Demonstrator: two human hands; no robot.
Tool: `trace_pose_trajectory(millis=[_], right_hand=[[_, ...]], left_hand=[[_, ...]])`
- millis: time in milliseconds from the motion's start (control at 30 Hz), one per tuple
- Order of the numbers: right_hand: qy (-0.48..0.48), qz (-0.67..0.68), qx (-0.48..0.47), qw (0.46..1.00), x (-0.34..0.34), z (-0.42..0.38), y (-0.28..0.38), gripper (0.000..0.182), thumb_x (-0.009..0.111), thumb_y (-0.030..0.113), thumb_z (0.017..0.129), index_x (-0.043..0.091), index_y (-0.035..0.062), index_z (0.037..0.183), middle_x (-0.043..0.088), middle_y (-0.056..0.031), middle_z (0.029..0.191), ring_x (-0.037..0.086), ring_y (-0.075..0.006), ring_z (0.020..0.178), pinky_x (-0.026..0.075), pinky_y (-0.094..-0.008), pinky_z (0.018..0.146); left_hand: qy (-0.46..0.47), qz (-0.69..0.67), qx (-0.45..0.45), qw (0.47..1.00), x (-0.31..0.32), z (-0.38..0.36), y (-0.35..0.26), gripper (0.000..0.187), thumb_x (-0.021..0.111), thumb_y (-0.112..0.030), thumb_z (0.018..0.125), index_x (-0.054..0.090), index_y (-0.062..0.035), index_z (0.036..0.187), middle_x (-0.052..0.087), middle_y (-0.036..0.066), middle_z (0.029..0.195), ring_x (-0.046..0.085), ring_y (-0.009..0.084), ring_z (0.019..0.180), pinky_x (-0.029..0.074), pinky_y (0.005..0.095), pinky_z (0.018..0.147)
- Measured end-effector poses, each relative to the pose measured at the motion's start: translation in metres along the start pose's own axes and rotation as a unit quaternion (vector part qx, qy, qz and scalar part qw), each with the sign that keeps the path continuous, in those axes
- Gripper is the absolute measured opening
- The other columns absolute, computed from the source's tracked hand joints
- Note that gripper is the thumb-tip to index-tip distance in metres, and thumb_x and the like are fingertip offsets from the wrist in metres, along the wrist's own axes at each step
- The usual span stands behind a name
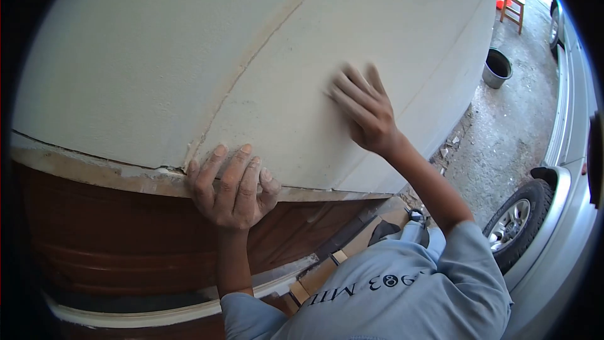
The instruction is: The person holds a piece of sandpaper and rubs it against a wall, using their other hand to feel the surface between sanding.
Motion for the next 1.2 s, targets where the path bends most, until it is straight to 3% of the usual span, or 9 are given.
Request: trace_pose_trajectory(millis=[67, 233, 333, 467, 533, 767, 933, 1133, 1200], right_hand=[[0.019, -0.027, 0.035, 0.999, 0.007, -0.064, -0.018, 0.046, 0.056, -0.002, 0.073, 0.057, 0.0112, 0.118, 0.053, -0.0067, 0.127, 0.042, -0.0244, 0.126, 0.018, -0.0519, 0.109], [-0.011, 0.004, -0.018, 1.0, -0.011, 0.054, 0.011, 0.056, 0.057, -0.003, 0.069, 0.053, 0.0107, 0.123, 0.049, -0.0069, 0.132, 0.041, -0.0253, 0.127, 0.022, -0.0524, 0.106], [-0.04, 0.009, -0.037, 0.998, -0.007, 0.07, 0.015, 0.059, 0.057, -0.003, 0.068, 0.05, 0.0108, 0.126, 0.047, -0.0065, 0.134, 0.04, -0.0256, 0.127, 0.022, -0.0531, 0.106], [0.018, -0.02, 0.055, 0.998, 0.003, -0.053, -0.011, 0.047, 0.056, -0.005, 0.07, 0.058, 0.0098, 0.116, 0.054, -0.0065, 0.126, 0.045, -0.0246, 0.124, 0.018, -0.0524, 0.108], [0.022, -0.02, 0.065, 0.997, -0.002, -0.054, -0.008, 0.047, 0.056, -0.005, 0.07, 0.059, 0.0099, 0.114, 0.055, -0.0061, 0.125, 0.045, -0.0241, 0.124, 0.017, -0.0526, 0.109], [-0.036, 0.031, -0.028, 0.998, -0.012, 0.084, 0.019, 0.049, 0.053, -0.004, 0.07, 0.057, 0.0111, 0.117, 0.05, -0.0047, 0.131, 0.042, -0.0227, 0.126, 0.016, -0.0526, 0.109], [0.067, -0.059, 0.054, 0.995, -0.003, -0.069, -0.032, 0.05, 0.054, -0.004, 0.069, 0.058, 0.0112, 0.117, 0.05, -0.0049, 0.131, 0.041, -0.0227, 0.127, 0.017, -0.0527, 0.109], [-0.001, -0.01, -0.005, 1.0, -0.021, 0.072, 0.008, 0.053, 0.057, -0.002, 0.069, 0.054, 0.0115, 0.121, 0.049, -0.0049, 0.132, 0.04, -0.023, 0.128, 0.019, -0.0537, 0.108], [-0.049, 0.002, -0.028, 0.998, -0.013, 0.081, 0.007, 0.051, 0.056, -0.003, 0.07, 0.056, 0.0111, 0.118, 0.05, -0.005, 0.13, 0.042, -0.0246, 0.126, 0.018, -0.0536, 0.108]], left_hand=[[-0.002, 0.006, 0.0, 1.0, 0.001, 0.0, -0.001, 0.012, 0.053, -0.019, 0.08, 0.06, -0.0101, 0.077, 0.066, 0.003, 0.091, 0.056, 0.0273, 0.101, 0.035, 0.0488, 0.097], [-0.001, 0.01, -0.004, 1.0, 0.002, 0.0, 0.0, 0.01, 0.055, -0.021, 0.078, 0.063, -0.0152, 0.077, 0.066, -0.001, 0.088, 0.054, 0.0229, 0.103, 0.031, 0.049, 0.101], [0.011, -0.004, -0.01, 1.0, -0.002, 0.0, -0.001, 0.009, 0.056, -0.021, 0.077, 0.063, -0.0151, 0.076, 0.066, -0.001, 0.088, 0.054, 0.0227, 0.103, 0.032, 0.05, 0.101], [-0.004, -0.007, 0.003, 1.0, 0.001, -0.002, 0.001, 0.01, 0.056, -0.021, 0.078, 0.063, -0.015, 0.076, 0.066, -0.001, 0.09, 0.054, 0.0228, 0.103, 0.032, 0.0504, 0.1], [-0.002, 0.003, -0.003, 1.0, 0.002, -0.003, 0.0, 0.01, 0.055, -0.021, 0.079, 0.063, -0.0148, 0.077, 0.066, -0.001, 0.09, 0.054, 0.023, 0.103, 0.032, 0.0502, 0.1], [0.0, -0.012, -0.013, 1.0, -0.003, 0.004, -0.004, 0.01, 0.053, -0.017, 0.079, 0.06, -0.01, 0.078, 0.066, 0.003, 0.086, 0.057, 0.0272, 0.099, 0.036, 0.0488, 0.097], [-0.011, -0.003, -0.006, 1.0, 0.002, -0.002, 0.001, 0.011, 0.054, -0.023, 0.08, 0.061, -0.0148, 0.08, 0.066, -0.001, 0.088, 0.055, 0.0228, 0.101, 0.033, 0.0496, 0.101], [0.003, -0.006, -0.019, 1.0, -0.001, -0.002, -0.001, 0.01, 0.054, -0.023, 0.079, 0.061, -0.0155, 0.081, 0.065, -0.001, 0.089, 0.055, 0.0221, 0.1, 0.034, 0.0494, 0.1], [0.005, -0.008, -0.017, 1.0, -0.002, -0.002, 0.0, 0.01, 0.054, -0.023, 0.079, 0.061, -0.0156, 0.081, 0.065, -0.002, 0.089, 0.055, 0.0218, 0.1, 0.034, 0.0491, 0.099]])
Point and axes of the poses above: each hand's wrist, its own z-axis towards the middle knuckle, its own x-axis out of the palm, y = z × x, the point moved 4 cm from there along z, towards the middle knuckle
